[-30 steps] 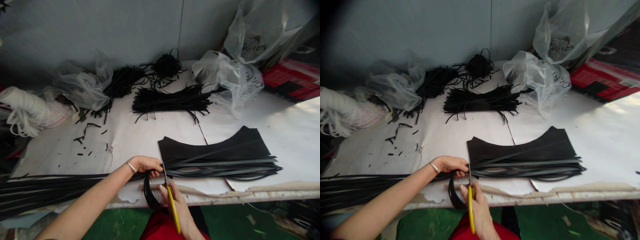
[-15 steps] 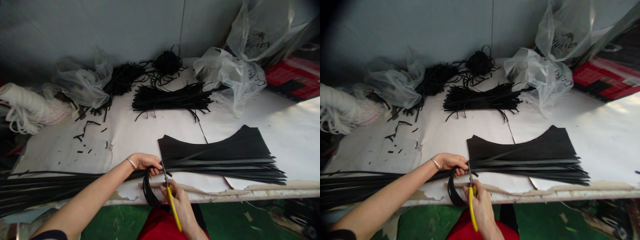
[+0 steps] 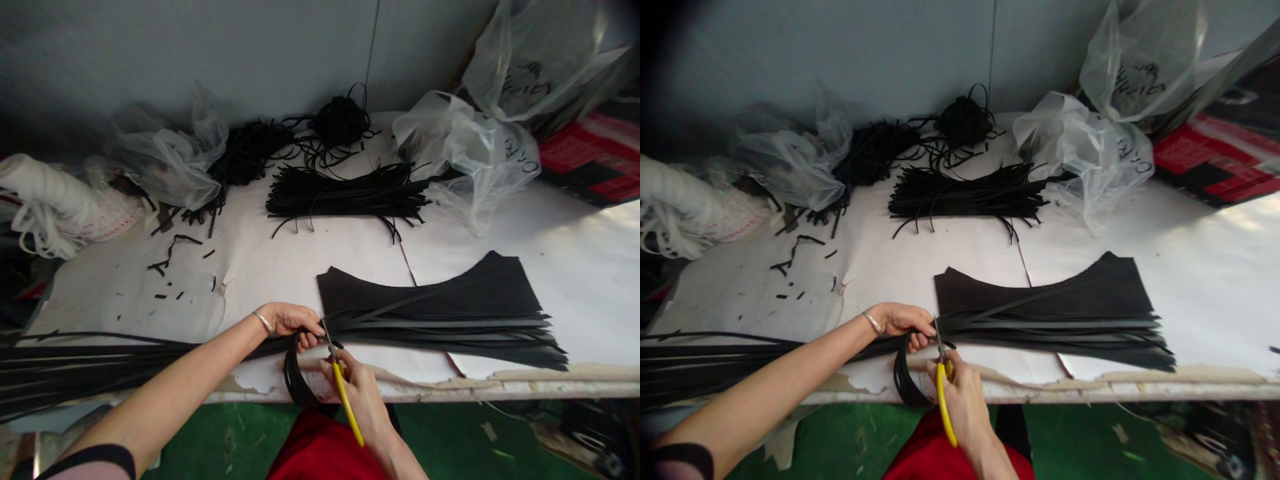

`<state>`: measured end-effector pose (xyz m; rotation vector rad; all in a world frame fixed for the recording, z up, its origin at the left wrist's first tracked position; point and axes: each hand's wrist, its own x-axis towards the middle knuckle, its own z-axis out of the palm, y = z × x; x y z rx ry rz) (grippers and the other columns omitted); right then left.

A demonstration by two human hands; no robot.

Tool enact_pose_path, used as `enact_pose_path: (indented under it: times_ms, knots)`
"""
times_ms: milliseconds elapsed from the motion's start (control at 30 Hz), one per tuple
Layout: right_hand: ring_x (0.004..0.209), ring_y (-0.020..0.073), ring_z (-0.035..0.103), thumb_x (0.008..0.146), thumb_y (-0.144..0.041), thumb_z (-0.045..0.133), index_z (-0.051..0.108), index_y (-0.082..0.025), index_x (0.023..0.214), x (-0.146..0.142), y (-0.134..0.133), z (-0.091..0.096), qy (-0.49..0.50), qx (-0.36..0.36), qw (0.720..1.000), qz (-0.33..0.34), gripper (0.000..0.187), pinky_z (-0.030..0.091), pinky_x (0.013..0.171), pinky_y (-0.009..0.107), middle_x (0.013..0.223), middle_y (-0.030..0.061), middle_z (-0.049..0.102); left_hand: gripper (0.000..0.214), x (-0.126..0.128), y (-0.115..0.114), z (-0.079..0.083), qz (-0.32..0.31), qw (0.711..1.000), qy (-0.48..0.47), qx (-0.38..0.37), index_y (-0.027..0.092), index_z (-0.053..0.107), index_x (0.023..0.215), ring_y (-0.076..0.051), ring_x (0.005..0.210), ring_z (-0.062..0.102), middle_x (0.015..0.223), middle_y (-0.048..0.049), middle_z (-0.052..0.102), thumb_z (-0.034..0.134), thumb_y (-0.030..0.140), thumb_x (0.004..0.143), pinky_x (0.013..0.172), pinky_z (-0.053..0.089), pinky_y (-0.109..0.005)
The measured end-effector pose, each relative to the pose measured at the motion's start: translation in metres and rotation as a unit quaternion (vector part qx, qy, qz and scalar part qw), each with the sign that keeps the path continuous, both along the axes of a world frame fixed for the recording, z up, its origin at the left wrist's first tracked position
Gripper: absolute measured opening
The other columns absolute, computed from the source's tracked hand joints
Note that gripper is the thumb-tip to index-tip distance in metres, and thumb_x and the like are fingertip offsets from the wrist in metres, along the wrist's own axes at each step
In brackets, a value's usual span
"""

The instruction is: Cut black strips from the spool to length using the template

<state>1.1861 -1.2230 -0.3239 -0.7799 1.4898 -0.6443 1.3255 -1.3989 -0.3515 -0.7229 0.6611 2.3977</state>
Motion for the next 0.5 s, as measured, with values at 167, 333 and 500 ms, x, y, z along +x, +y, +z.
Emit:
enact_pose_path:
  times_ms: [167, 333, 500]
  knots:
    - [0.063, 0.0155, 0.051, 0.086, -0.037, 0.051, 0.065, -0.015, 0.107, -0.0021, -0.0008, 0.0007, 0.023, -0.021, 1.0, 0.007, 0.033, 0.036, 0.055, 0.024, 0.07, -0.0002, 0.059, 0.033, 0.0026, 0.0003, -0.0036, 0.009, 1.0, -0.007, 0.01, 0.015, 0.048, 0.067, -0.005, 0.049, 0.025, 0.057, 0.0074, 0.031, 0.077, 0.031, 0.071, 0.051, 0.028, -0.021]
    - [0.058, 0.0143, 0.048, 0.085, -0.041, 0.054, 0.063, -0.016, 0.105, -0.0056, -0.0006, 0.0032, 0.006, -0.02, 1.0, 0.015, 0.033, 0.032, 0.049, 0.022, 0.065, -0.0018, 0.053, 0.03, 0.0028, 0.0011, -0.004, 0.017, 0.999, -0.017, 0.039, 0.015, 0.049, 0.067, -0.006, 0.048, 0.023, 0.057, 0.007, 0.03, 0.075, 0.029, 0.072, 0.05, 0.028, -0.021]
    - [0.063, 0.0162, 0.051, 0.086, -0.045, 0.055, 0.058, -0.02, 0.095, -0.0074, -0.0044, 0.0085, 0.06, -0.031, 0.996, 0.053, 0.027, 0.034, 0.056, 0.024, 0.066, -0.0022, 0.055, 0.026, 0.0003, 0.0024, -0.0046, 0.008, 0.997, -0.006, 0.078, 0.015, 0.05, 0.066, -0.006, 0.049, 0.019, 0.058, 0.0073, 0.025, 0.072, 0.027, 0.074, 0.05, 0.027, -0.02]
